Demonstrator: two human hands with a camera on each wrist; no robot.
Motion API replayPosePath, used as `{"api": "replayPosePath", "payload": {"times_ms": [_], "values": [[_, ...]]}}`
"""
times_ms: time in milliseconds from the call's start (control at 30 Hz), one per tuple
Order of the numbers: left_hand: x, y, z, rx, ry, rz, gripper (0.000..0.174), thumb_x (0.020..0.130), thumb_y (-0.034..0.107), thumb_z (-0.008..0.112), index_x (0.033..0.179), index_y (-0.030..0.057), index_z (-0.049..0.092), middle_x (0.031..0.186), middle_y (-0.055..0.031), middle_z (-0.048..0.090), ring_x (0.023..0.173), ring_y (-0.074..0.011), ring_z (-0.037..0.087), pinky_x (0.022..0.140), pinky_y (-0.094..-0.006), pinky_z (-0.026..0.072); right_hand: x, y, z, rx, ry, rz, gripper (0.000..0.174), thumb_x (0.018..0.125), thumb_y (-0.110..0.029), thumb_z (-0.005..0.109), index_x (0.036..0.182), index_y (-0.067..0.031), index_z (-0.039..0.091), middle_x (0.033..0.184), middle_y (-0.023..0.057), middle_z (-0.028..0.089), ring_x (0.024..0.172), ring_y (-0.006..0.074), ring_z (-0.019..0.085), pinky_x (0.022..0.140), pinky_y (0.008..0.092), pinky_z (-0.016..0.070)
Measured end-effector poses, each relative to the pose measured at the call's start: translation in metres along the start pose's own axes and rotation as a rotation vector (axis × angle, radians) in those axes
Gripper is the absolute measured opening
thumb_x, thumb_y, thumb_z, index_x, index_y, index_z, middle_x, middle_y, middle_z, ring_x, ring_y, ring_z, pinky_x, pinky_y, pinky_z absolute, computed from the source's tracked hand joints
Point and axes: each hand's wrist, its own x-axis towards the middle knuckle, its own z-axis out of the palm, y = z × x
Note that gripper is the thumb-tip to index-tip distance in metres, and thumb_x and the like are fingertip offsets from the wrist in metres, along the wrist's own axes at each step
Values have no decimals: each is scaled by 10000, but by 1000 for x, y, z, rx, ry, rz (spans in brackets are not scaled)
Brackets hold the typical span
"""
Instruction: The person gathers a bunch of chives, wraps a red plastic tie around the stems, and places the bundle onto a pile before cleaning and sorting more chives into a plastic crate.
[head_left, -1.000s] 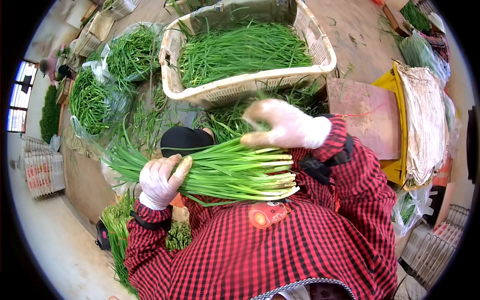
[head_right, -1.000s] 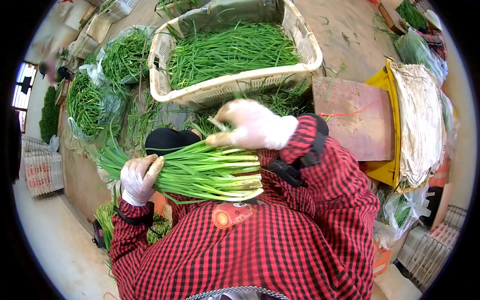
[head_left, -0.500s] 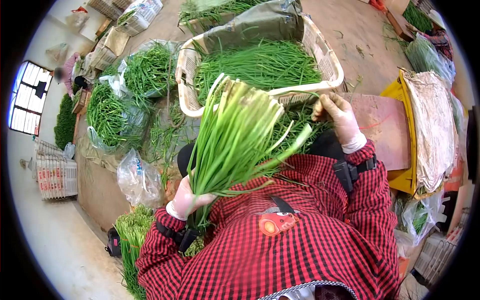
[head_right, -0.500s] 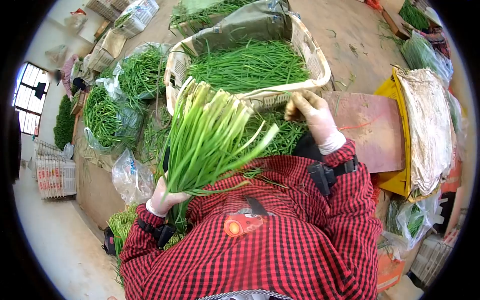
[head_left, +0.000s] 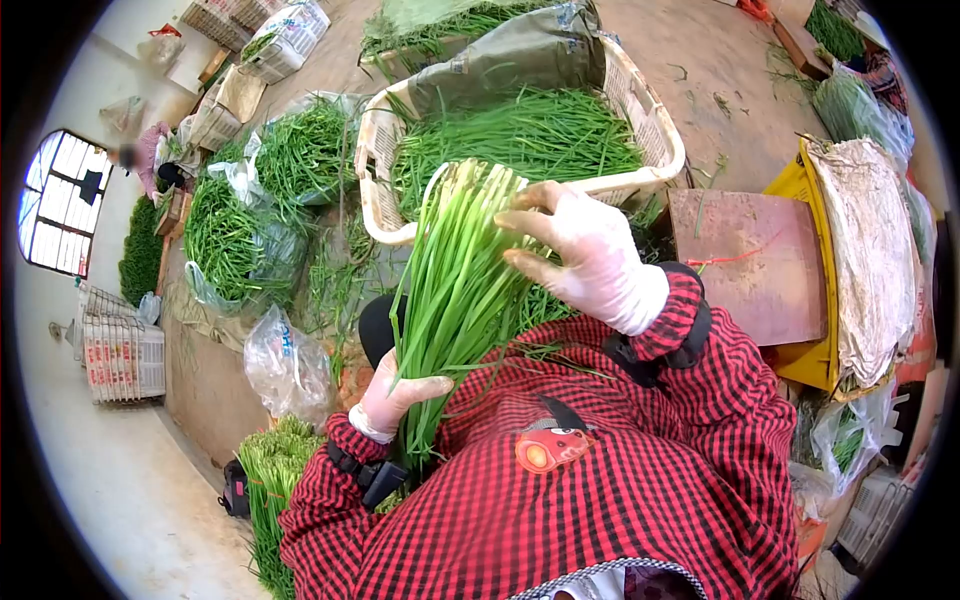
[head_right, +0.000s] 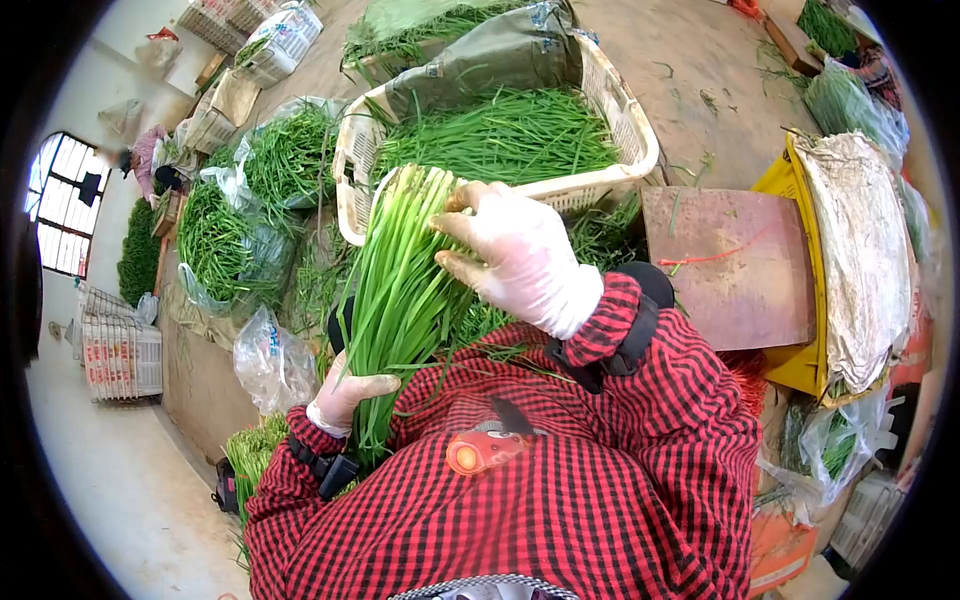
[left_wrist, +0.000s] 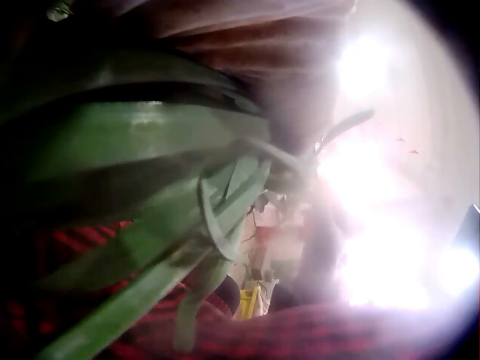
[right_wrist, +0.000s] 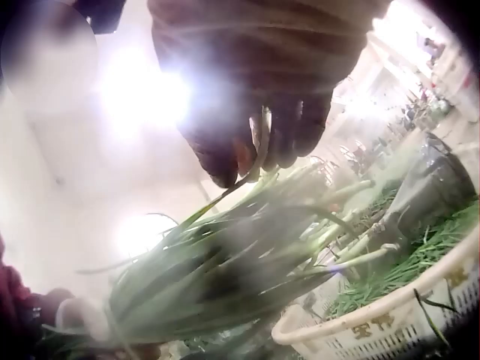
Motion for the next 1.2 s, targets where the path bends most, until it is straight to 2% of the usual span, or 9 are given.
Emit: {"api": "replayPosePath", "payload": {"times_ms": [200, 500, 600, 733, 967, 1000, 1100, 1133, 1200], "values": [[3, -1, 9, -39, -16, -14, 656, 791, 8, 772, 1402, 15, 532, 1302, -83, 653, 1180, -191, 617, 1052, -359, 460, -2, -5, 18, 106, -105, -69, 307, 783, -207, 789, 1025, -71, 658, 1065, 95, 641, 942, 302, 674, 780, 381, 554], [10, -8, -5, -47, -309, -207, 768, 808, -63, 761, 1496, 28, 434, 1445, -93, 569, 1310, -198, 548, 1127, -374, 416, -24, 24, -4, 423, -577, 194, 207, 853, -272, 739, 883, -83, 662, 782, 134, 667, 755, 335, 667, 698, 406, 519], [12, -17, -9, -103, -371, -243, 761, 811, -50, 765, 1495, 27, 440, 1458, -99, 562, 1326, -201, 537, 1137, -373, 406, -24, 33, -24, 546, -743, 446, 243, 887, -271, 718, 885, -39, 646, 753, 109, 651, 707, 232, 655, 692, 369, 517], [11, -18, -7, -145, -307, -225, 773, 756, -21, 784, 1464, 2, 477, 1397, -118, 608, 1268, -228, 586, 1099, -383, 437, -38, 52, -41, 1041, -586, 652, 131, 971, -148, 681, 949, -29, 631, 836, 21, 671, 758, 90, 625, 689, 254, 533], [-1, -18, -12, -143, -143, -186, 767, 692, 32, 764, 1416, -23, 517, 1315, -134, 657, 1166, -242, 647, 1018, -367, 494, -58, 103, -76, 1180, 21, 617, 140, 982, -180, 678, 952, -51, 631, 819, 46, 673, 632, 128, 656, 612, 262, 566], [-4, -17, -12, -170, -93, -192, 759, 697, 56, 758, 1413, -23, 519, 1307, -136, 660, 1155, -246, 652, 1003, -366, 502, -63, 112, -77, 1144, 53, 736, 174, 945, -190, 725, 986, -39, 651, 820, 40, 673, 656, 116, 648, 626, 244, 550], [-3, -11, -8, -214, 50, -168, 650, 724, 146, 735, 1329, -19, 565, 1130, -121, 699, 925, -219, 680, 816, -323, 541, -71, 103, -48, 440, -186, 797, 347, 888, -243, 783, 1119, -8, 674, 819, 35, 683, 702, 119, 649, 681, 244, 543], [-2, -10, -7, -243, 72, -172, 618, 727, 146, 734, 1303, -17, 577, 1083, -114, 701, 869, -205, 672, 774, -313, 538, -64, 80, -43, 338, -249, 716, 570, 838, -314, 820, 1276, 6, 645, 810, 26, 695, 741, 120, 648, 735, 257, 539], [2, -7, 1, -265, 142, -146, 527, 737, 158, 743, 1218, -8, 609, 959, -87, 688, 723, -160, 619, 666, -277, 511, -46, 39, -27, 402, -289, 553, 711, 849, -409, 791, 1395, -13, 567, 784, 38, 715, 741, 177, 692, 742, 315, 549]]}}
